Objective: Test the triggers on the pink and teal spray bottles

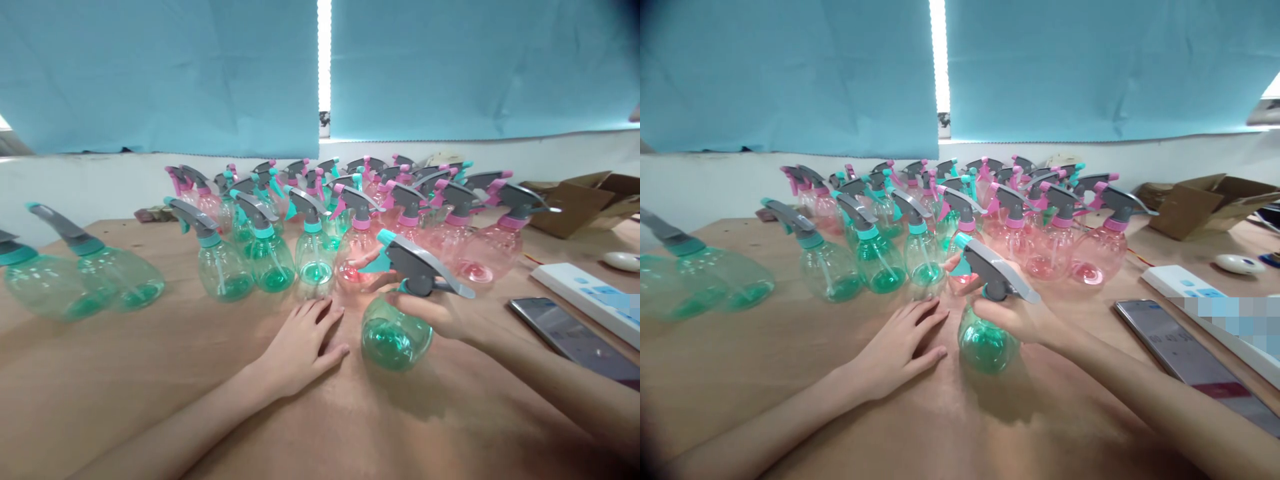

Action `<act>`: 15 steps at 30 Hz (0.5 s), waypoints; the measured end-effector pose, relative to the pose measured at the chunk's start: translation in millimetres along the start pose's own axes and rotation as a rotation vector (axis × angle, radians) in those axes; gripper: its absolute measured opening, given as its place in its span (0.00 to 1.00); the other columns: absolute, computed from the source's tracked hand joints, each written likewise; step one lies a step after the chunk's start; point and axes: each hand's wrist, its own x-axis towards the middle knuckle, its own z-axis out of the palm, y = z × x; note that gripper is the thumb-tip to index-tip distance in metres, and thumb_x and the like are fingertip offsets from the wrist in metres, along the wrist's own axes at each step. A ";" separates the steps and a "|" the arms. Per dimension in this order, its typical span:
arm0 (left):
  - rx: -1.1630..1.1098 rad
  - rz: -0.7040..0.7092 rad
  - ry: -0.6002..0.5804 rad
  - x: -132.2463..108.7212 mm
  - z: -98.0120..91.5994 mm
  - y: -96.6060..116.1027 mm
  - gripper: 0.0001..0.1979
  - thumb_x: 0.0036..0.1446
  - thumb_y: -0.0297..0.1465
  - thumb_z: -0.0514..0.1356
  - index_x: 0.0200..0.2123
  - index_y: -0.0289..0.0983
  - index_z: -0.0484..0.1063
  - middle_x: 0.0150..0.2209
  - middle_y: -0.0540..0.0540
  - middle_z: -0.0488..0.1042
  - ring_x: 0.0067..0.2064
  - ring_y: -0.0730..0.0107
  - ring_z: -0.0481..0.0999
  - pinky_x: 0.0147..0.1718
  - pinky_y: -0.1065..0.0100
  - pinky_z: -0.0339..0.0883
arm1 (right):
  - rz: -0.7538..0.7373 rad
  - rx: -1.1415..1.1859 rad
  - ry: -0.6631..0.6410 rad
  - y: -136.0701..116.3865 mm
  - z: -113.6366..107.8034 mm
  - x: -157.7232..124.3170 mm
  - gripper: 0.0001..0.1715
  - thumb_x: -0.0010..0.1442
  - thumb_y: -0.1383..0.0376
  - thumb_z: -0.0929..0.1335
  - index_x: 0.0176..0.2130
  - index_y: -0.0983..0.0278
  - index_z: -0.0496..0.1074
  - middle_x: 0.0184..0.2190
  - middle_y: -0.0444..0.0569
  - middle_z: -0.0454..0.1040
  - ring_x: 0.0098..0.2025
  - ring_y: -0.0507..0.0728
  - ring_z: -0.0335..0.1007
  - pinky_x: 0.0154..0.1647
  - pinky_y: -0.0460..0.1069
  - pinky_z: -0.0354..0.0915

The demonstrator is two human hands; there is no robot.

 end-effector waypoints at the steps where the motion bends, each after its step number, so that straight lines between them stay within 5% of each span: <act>1: -0.001 0.002 0.001 -0.2 0.2 -0.1 0.26 0.63 0.42 0.56 0.60 0.34 0.62 0.61 0.35 0.61 0.62 0.47 0.59 0.58 0.48 0.55 | -0.011 -0.004 -0.008 -2.2 0.3 0.8 0.14 0.46 0.68 0.63 0.33 0.57 0.74 0.29 0.46 0.77 0.34 0.60 0.76 0.34 0.53 0.73; 8: 0.014 0.007 0.004 -0.8 1.4 -1.0 0.26 0.64 0.42 0.55 0.60 0.35 0.62 0.61 0.35 0.62 0.61 0.48 0.60 0.57 0.48 0.56 | -0.064 -0.040 0.009 -0.5 2.9 0.1 0.20 0.49 0.67 0.63 0.42 0.57 0.73 0.36 0.48 0.78 0.45 0.63 0.75 0.44 0.57 0.71; 15: 0.018 0.007 0.006 -0.6 3.4 -1.9 0.26 0.64 0.43 0.55 0.60 0.35 0.62 0.61 0.35 0.62 0.62 0.48 0.59 0.58 0.48 0.55 | -0.044 -0.130 -0.001 2.0 1.2 0.1 0.08 0.50 0.65 0.62 0.29 0.59 0.70 0.30 0.47 0.77 0.33 0.59 0.75 0.37 0.54 0.71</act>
